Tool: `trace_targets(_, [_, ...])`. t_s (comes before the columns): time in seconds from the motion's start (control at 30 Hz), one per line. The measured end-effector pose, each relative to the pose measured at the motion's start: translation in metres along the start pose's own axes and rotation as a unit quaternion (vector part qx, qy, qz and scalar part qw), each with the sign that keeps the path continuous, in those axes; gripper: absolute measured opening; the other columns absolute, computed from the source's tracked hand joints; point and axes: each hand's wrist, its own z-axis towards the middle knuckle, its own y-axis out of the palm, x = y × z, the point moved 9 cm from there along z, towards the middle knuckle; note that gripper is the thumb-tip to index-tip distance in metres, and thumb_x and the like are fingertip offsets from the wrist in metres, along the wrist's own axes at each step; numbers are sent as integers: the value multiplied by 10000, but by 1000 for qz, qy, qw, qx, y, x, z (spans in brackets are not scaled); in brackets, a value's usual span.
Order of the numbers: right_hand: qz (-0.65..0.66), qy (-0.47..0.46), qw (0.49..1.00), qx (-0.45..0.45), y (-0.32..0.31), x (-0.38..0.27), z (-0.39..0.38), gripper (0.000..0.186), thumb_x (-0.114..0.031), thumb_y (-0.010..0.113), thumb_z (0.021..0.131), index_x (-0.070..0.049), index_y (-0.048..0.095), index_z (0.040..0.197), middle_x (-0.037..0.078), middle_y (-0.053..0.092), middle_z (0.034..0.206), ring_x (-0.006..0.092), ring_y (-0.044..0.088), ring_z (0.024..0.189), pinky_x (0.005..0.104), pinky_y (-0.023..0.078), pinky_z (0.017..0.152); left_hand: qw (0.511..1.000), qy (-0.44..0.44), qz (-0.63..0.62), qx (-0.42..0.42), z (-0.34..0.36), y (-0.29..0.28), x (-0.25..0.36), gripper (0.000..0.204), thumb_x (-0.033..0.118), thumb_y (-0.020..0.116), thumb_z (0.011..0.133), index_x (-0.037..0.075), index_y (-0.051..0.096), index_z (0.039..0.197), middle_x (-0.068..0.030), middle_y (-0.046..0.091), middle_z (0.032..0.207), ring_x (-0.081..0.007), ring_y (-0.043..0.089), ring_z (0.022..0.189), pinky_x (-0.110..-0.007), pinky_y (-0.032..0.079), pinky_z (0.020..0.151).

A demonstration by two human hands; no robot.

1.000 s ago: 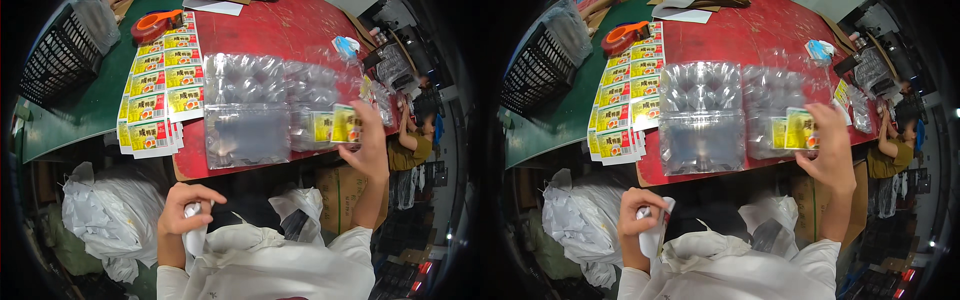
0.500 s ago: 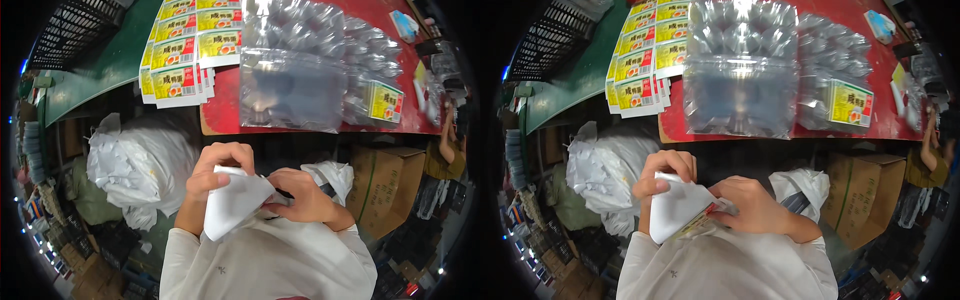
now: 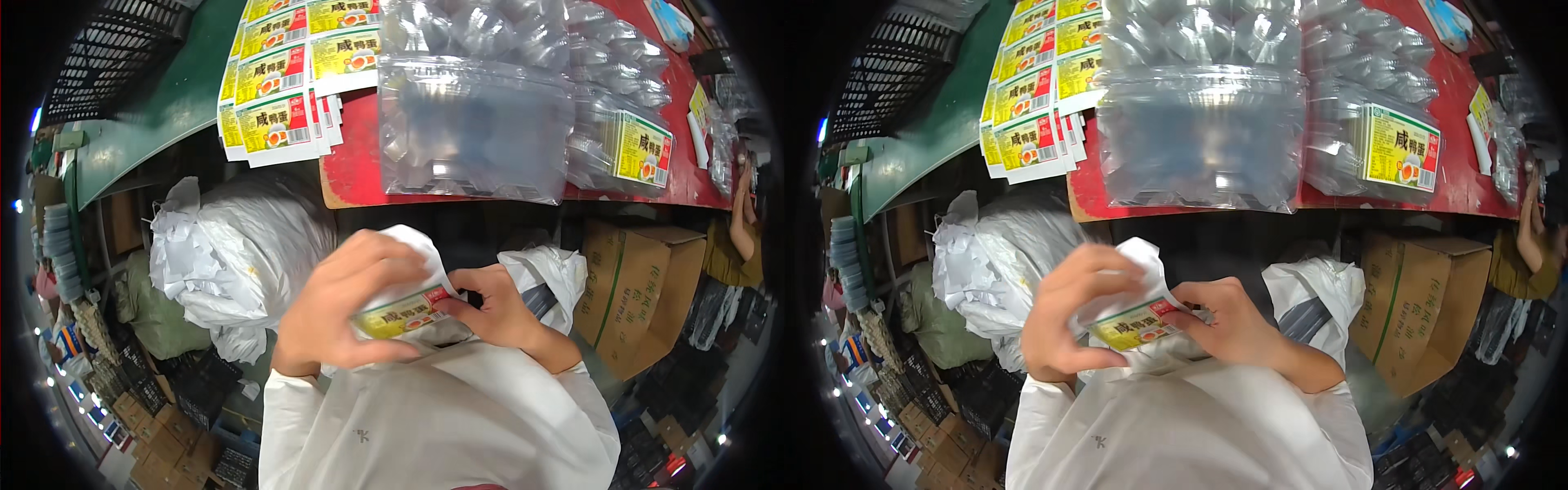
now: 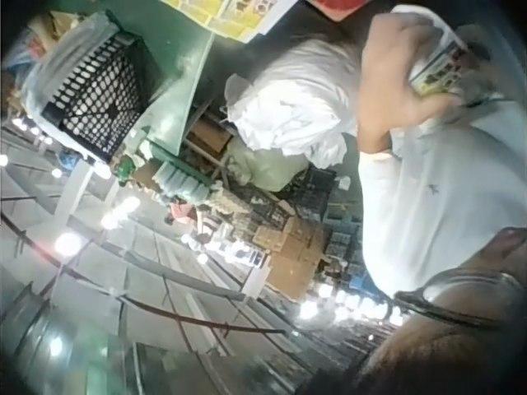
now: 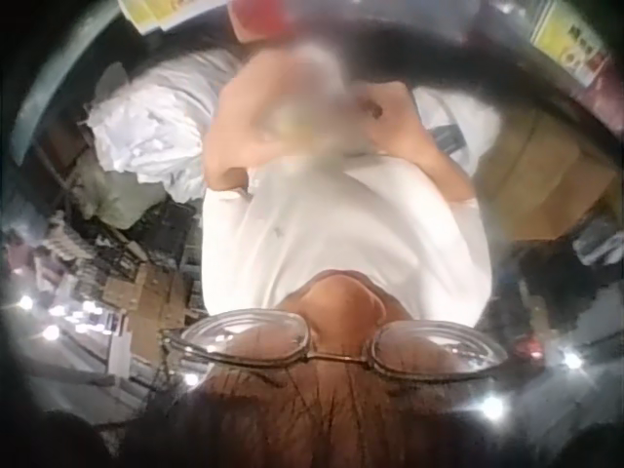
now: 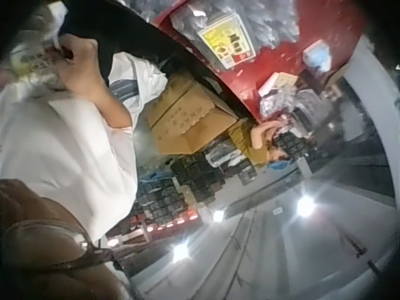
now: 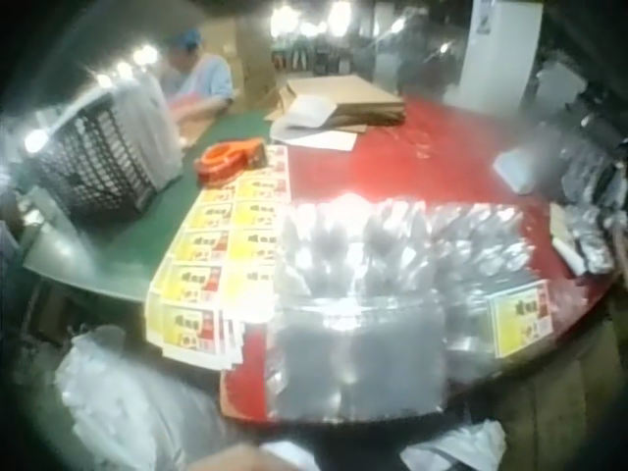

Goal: Applying adhesive labels to plastic egg cartons at a packaging workstation.

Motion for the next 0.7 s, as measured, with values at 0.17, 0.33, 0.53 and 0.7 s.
trace_targets(0.17, [-110, -89, 990, 26, -14, -16, 0, 134, -23, 772, 723, 0, 666, 802, 91, 653, 704, 242, 585, 577, 312, 456, 542, 982, -143, -102, -73, -4, 48, -41, 329, -4, 748, 724, -32, 677, 1044, -184, 697, 1048, -350, 681, 937, -374, 564, 787])
trace_targets(0.33, [-144, -168, 972, 75, -31, -43, 3, 315, -2, 833, 616, -19, 679, 890, 99, 678, 832, 265, 640, 722, 341, 508, 634, 985, -139, -75, -67, -9, 57, -44, 284, -55, 690, 746, -28, 701, 1028, -184, 705, 1034, -351, 688, 928, -370, 573, 778])
trace_targets(0.53, [-164, -181, 970, 14, -19, -36, 7, 230, 5, 799, 649, -38, 658, 825, 49, 668, 807, 232, 616, 685, 337, 472, 683, 995, -94, -16, -21, -11, 55, -34, 232, -84, 648, 763, -28, 703, 982, -176, 710, 975, -332, 698, 870, -374, 580, 728])
trace_targets(0.7, [-202, -187, 961, 38, -13, -41, 4, 209, 29, 764, 647, -50, 642, 797, 40, 655, 785, 223, 604, 667, 334, 464, 702, 994, -103, 42, -4, -22, 56, -34, 170, -88, 636, 777, -30, 690, 927, -168, 708, 860, -323, 698, 817, -363, 579, 680])
